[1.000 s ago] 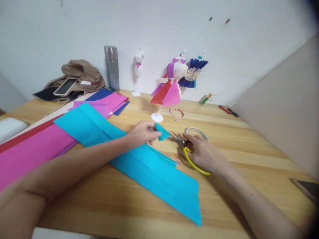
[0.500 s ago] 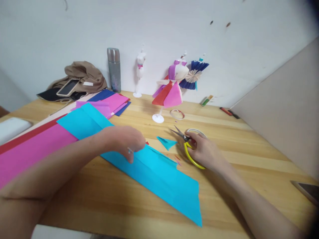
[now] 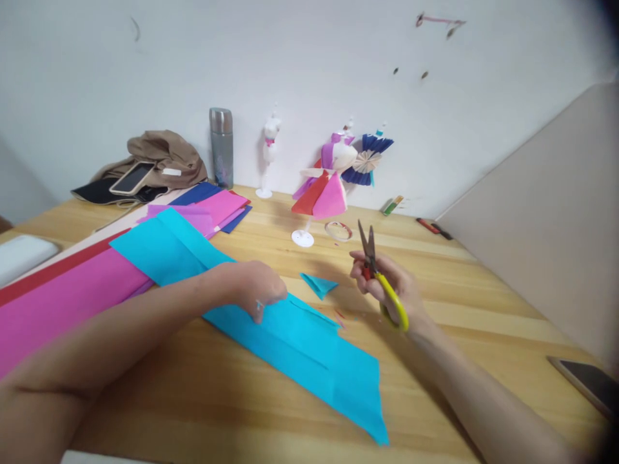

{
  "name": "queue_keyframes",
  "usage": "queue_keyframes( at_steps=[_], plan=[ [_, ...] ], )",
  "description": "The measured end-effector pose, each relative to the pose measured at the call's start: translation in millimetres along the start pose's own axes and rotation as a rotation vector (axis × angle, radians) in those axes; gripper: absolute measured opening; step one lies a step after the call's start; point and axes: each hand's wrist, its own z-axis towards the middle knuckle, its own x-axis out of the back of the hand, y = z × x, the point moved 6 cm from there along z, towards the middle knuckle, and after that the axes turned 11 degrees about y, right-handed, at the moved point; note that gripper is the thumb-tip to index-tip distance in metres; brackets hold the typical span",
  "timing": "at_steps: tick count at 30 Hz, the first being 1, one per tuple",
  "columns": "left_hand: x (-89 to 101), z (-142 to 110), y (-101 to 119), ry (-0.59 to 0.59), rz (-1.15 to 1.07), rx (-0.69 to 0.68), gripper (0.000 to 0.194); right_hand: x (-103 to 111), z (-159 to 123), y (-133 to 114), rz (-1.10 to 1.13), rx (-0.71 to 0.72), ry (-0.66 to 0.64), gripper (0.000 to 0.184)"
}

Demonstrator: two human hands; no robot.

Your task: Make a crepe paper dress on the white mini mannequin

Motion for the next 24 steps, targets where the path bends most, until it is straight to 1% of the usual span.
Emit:
queue_keyframes(
  at_steps=[2, 3, 5, 7, 9, 10, 13, 14, 15, 17, 19, 20, 22, 23, 24],
  plan=[
    [-6.0, 0, 4, 0.025, -0.002, -0.035, 0.047, -5, 10, -15, 0.092, 0.011, -0.015, 0.064],
    [-7.9, 0, 6, 0.03, -0.017, -0.064, 0.047, -9, 15, -24, 0.125, 0.023, -0.039, 0.067],
    [-7.4, 1, 8, 0.016, -0.049, -0.117, 0.042, -19, 23, -42, 0.163, 0.067, -0.131, 0.064],
    [-0.5, 1, 5, -0.034, -0.053, -0.135, 0.034, -31, 27, -55, 0.16, 0.104, -0.239, 0.057],
    [12.6, 0, 1, -0.077, -0.034, -0.126, 0.025, -43, 26, -62, 0.189, 0.112, -0.32, 0.054],
    [21.3, -1, -2, -0.076, -0.017, -0.111, 0.021, -48, 24, -62, 0.224, 0.095, -0.349, 0.054],
    [52.1, -5, -13, 0.049, 0.02, 0.0, 0.007, -59, 18, -56, 0.356, -0.019, -0.422, 0.052],
    [61.3, -8, -16, 0.101, 0.025, 0.033, 0.005, -60, 16, -53, 0.377, -0.063, -0.447, 0.052],
    [69.0, -10, -18, 0.145, 0.03, 0.056, 0.007, -59, 16, -50, 0.378, -0.093, -0.469, 0.052],
    [81.4, -14, -20, 0.228, 0.053, 0.081, 0.011, -50, 19, -47, 0.299, -0.082, -0.474, 0.05],
    [89.6, -16, -22, 0.306, 0.073, 0.102, 0.009, -35, 25, -52, 0.096, 0.025, -0.464, 0.045],
    [92.3, -17, -23, 0.344, 0.073, 0.115, 0.006, -30, 27, -56, -0.053, 0.093, -0.486, 0.044],
    [94.0, -16, -27, 0.406, 0.057, 0.133, 0.003, -25, 25, -64, -0.356, 0.177, -0.62, 0.043],
    [92.9, -14, -28, 0.426, 0.042, 0.134, 0.004, -23, 23, -68, -0.474, 0.189, -0.683, 0.039],
    [90.8, -13, -31, 0.443, 0.023, 0.13, 0.006, -22, 20, -72, -0.551, 0.192, -0.736, 0.04]
  ],
)
